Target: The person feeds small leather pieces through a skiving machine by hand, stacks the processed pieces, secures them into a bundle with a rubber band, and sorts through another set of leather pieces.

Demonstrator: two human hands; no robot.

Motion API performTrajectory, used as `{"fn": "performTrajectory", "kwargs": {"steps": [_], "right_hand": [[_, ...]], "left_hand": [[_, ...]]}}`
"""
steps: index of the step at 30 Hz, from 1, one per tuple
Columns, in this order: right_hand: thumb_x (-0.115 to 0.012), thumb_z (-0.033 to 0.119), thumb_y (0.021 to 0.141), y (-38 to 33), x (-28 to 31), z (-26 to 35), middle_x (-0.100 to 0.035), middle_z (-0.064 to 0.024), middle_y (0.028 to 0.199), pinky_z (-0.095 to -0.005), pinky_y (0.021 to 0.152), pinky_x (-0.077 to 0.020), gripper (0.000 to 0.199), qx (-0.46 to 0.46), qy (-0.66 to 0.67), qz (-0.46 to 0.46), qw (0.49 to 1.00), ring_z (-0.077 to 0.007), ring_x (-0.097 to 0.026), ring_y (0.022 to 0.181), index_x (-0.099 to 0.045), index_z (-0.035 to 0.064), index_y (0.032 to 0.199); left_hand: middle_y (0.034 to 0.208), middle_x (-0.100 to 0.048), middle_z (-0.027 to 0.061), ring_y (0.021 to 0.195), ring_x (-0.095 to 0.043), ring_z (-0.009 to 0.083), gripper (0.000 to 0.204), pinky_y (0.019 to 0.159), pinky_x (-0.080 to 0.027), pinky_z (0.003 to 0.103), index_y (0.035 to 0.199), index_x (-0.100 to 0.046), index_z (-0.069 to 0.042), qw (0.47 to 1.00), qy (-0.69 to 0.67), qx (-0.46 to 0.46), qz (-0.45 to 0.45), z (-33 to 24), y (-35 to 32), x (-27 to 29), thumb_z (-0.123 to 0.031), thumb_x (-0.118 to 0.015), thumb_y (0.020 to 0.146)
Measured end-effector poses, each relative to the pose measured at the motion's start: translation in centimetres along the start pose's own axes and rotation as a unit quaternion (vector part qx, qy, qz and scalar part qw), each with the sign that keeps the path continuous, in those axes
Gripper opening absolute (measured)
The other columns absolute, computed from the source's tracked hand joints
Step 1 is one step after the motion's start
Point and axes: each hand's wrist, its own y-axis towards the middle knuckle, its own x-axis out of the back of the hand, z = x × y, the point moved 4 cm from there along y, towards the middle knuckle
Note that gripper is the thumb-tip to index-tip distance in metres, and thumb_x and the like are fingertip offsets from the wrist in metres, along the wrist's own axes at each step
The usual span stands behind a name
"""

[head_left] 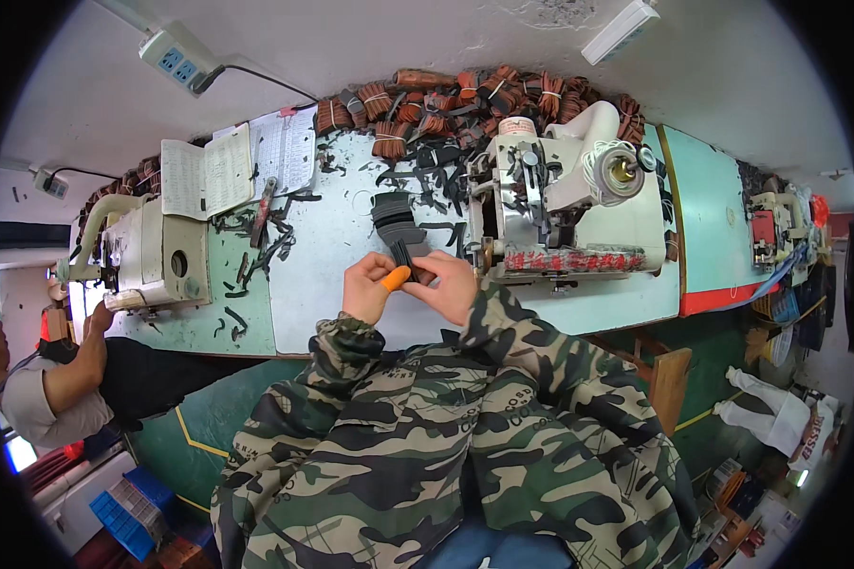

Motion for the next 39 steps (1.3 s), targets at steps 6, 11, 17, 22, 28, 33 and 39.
{"fn": "performTrajectory", "kwargs": {"steps": [6,11,17,22,28,33,39], "right_hand": [[-0.075,0.015,0.074,-1.4,3.4,1.3,-0.063,-0.0086,0.087,-0.0250,0.064,-0.0487,0.034,-0.083,0.132,0.033,0.987,-0.0120,-0.060,0.070,-0.066,-0.0014,0.102],[-0.075,0.012,0.074,-3.0,5.8,3.7,-0.065,-0.0069,0.083,-0.0247,0.064,-0.0488,0.032,-0.102,0.150,0.026,0.983,-0.0107,-0.059,0.069,-0.065,-0.0031,0.100],[-0.070,0.008,0.075,-6.0,9.5,3.5,-0.062,-0.0069,0.079,-0.0248,0.061,-0.0476,0.026,-0.054,0.093,-0.069,0.992,-0.0122,-0.059,0.069,-0.064,-0.0032,0.098],[-0.065,0.013,0.072,-8.7,17.2,0.8,-0.059,-0.0145,0.076,-0.0347,0.062,-0.0480,0.024,0.013,-0.082,-0.182,0.980,-0.0277,-0.060,0.067,-0.065,0.0019,0.093],[-0.060,0.013,0.075,-8.4,28.6,-3.5,-0.057,-0.0136,0.082,-0.0404,0.066,-0.0474,0.017,-0.022,-0.304,-0.237,0.922,-0.0335,-0.057,0.074,-0.066,0.0059,0.090],[-0.061,0.018,0.077,-6.4,30.0,-6.2,-0.057,-0.0169,0.086,-0.0421,0.075,-0.0469,0.021,0.032,-0.221,-0.044,0.974,-0.0353,-0.057,0.084,-0.064,0.0052,0.094],[-0.068,0.019,0.075,-6.3,29.1,-5.4,-0.055,-0.0130,0.094,-0.0407,0.075,-0.0482,0.029,-0.047,-0.278,-0.087,0.955,-0.0326,-0.058,0.087,-0.060,0.0057,0.100]], "left_hand": [[0.080,-0.063,0.0070,0.071,-0.062,0.0118,0.013,0.063,-0.053,0.025,0.087,-0.057,0.002,0.993,-0.023,0.005,0.112,-3.7,-1.0,-1.9,-0.001,-0.067,0.081],[0.079,-0.063,0.0061,0.070,-0.062,0.0111,0.011,0.062,-0.053,0.024,0.084,-0.058,0.002,0.991,-0.016,-0.006,0.133,-5.0,-1.8,-4.1,-0.001,-0.068,0.081],[0.079,-0.062,0.0053,0.070,-0.061,0.0099,0.014,0.063,-0.052,0.022,0.085,-0.056,0.001,0.984,0.016,-0.023,0.176,-5.9,-2.2,-9.2,0.001,-0.068,0.079],[0.084,-0.065,0.0095,0.077,-0.064,0.0138,0.018,0.065,-0.051,0.023,0.092,-0.050,0.001,0.982,0.065,-0.075,0.162,-5.5,-3.0,-16.1,0.004,-0.063,0.081],[0.091,-0.062,0.0121,0.082,-0.060,0.0316,0.027,0.071,-0.048,0.038,0.097,-0.060,-0.005,0.786,0.421,-0.396,0.219,-6.5,-0.9,-28.3,-0.003,-0.065,0.070],[0.097,-0.061,0.0114,0.094,-0.057,0.0323,0.029,0.081,-0.045,0.039,0.101,-0.060,-0.005,0.761,0.467,-0.415,0.176,-5.5,2.8,-31.6,-0.004,-0.065,0.072],[0.128,-0.047,0.0221,0.119,-0.046,0.0360,0.062,0.101,-0.037,0.038,0.132,-0.038,-0.002,0.825,0.443,-0.337,0.097,-5.6,2.8,-31.2,-0.002,-0.062,0.075]]}}
